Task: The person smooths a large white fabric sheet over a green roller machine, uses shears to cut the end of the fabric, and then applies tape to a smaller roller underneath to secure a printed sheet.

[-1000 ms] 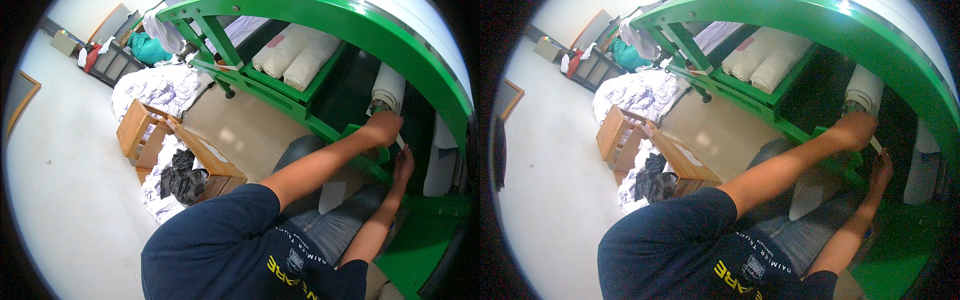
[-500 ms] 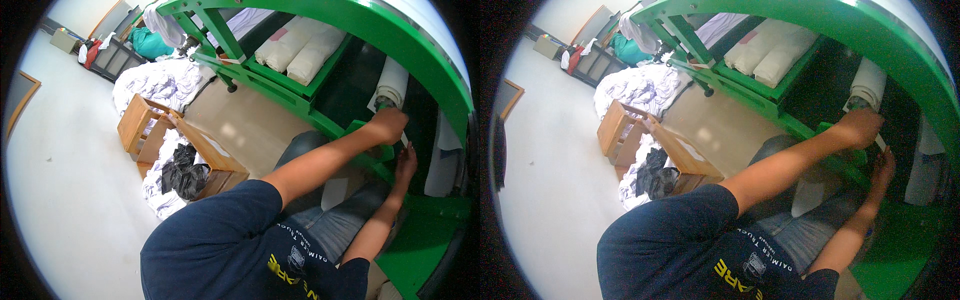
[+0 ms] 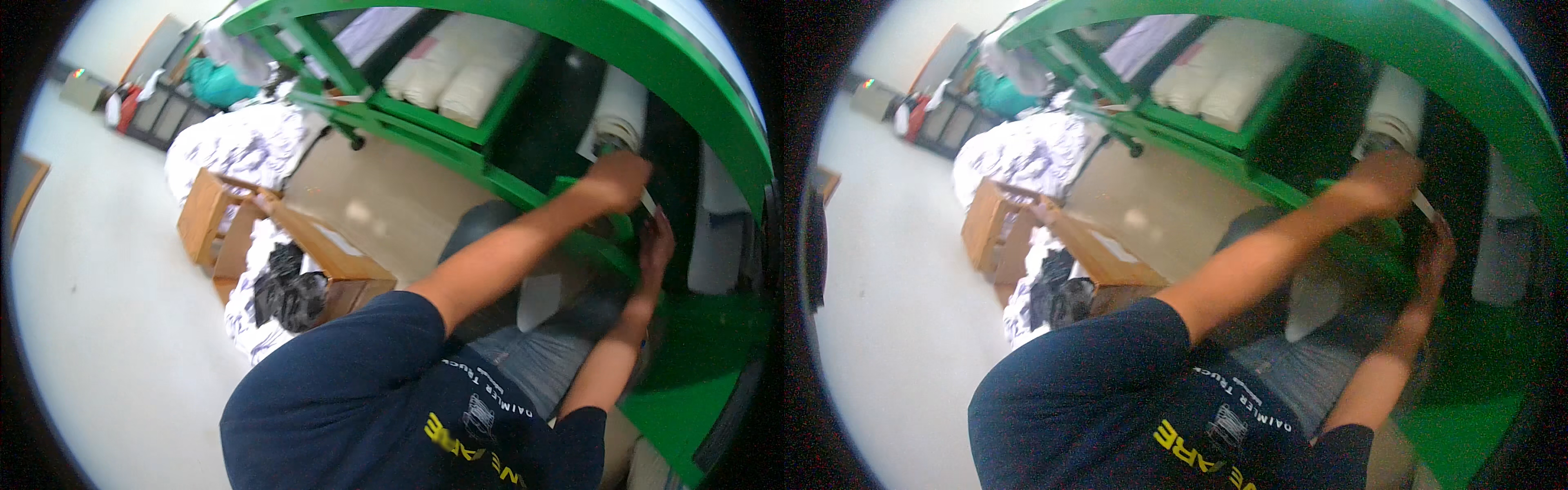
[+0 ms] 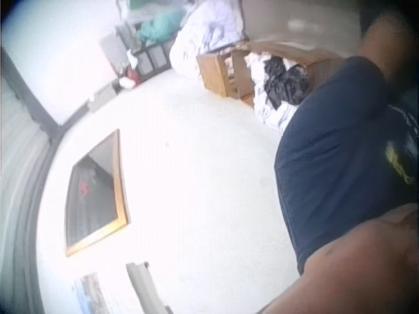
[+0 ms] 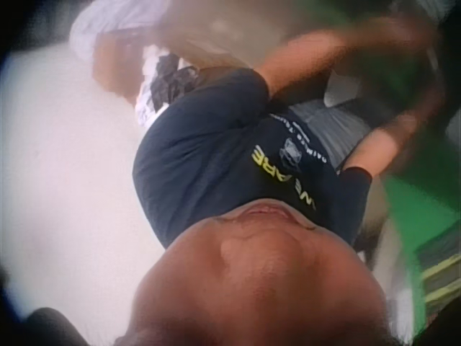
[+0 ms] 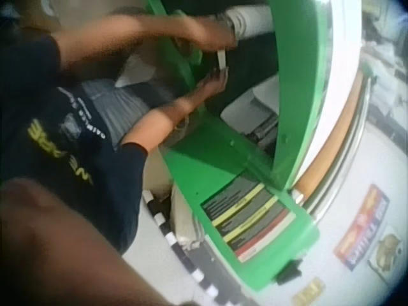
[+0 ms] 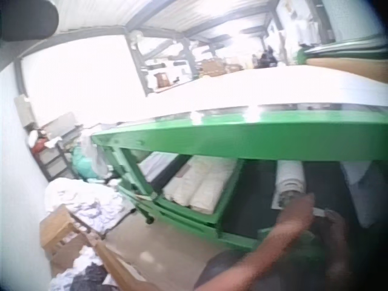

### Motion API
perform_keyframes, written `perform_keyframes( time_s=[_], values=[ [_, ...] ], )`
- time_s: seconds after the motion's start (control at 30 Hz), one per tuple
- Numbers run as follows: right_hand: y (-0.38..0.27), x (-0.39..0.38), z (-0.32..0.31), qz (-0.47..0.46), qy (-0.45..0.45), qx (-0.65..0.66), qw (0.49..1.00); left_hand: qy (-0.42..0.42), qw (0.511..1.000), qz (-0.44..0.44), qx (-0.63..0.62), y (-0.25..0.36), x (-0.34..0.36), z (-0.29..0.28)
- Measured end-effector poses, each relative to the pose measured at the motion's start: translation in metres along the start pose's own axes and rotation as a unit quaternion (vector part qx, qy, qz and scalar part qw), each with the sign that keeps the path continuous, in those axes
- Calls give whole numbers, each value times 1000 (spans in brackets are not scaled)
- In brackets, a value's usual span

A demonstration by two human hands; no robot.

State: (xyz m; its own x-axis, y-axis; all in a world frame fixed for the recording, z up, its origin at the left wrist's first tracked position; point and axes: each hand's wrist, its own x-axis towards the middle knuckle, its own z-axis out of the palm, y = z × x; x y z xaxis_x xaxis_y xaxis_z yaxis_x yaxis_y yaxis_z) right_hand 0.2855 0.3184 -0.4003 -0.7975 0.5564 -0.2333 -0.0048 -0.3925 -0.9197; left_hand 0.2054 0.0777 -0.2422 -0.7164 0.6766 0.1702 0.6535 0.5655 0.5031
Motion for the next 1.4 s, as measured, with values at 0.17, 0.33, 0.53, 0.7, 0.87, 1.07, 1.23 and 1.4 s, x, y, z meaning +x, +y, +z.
perform_keyframes(
  time_s=[0.17,0.33,0.53,0.7,0.87,1.07,1.23,1.4],
  values=[
    [9,10,-9,-51,6,-21,998,1,1000,-5,-31,2,-2,-12],
    [-11,-8,14,-15,23,8,1000,40,997,19,-59,6,-1,-20],
    [-16,-22,24,-14,30,31,999,37,997,19,-59,1,-5,-14],
    [-17,-22,21,-17,22,2,1000,28,999,1,-40,4,-2,-14],
    [-15,-18,17,-10,26,-21,999,30,998,-3,-58,6,-8,-15],
    [-15,-23,23,-17,35,-2,999,25,999,4,-47,2,-4,-13],
    [-16,-16,20,-31,15,-6,999,35,998,19,-44,4,-4,-17],
    [-16,-22,25,-19,14,8,1000,38,998,15,-38,-1,-3,-14]
  ],
)
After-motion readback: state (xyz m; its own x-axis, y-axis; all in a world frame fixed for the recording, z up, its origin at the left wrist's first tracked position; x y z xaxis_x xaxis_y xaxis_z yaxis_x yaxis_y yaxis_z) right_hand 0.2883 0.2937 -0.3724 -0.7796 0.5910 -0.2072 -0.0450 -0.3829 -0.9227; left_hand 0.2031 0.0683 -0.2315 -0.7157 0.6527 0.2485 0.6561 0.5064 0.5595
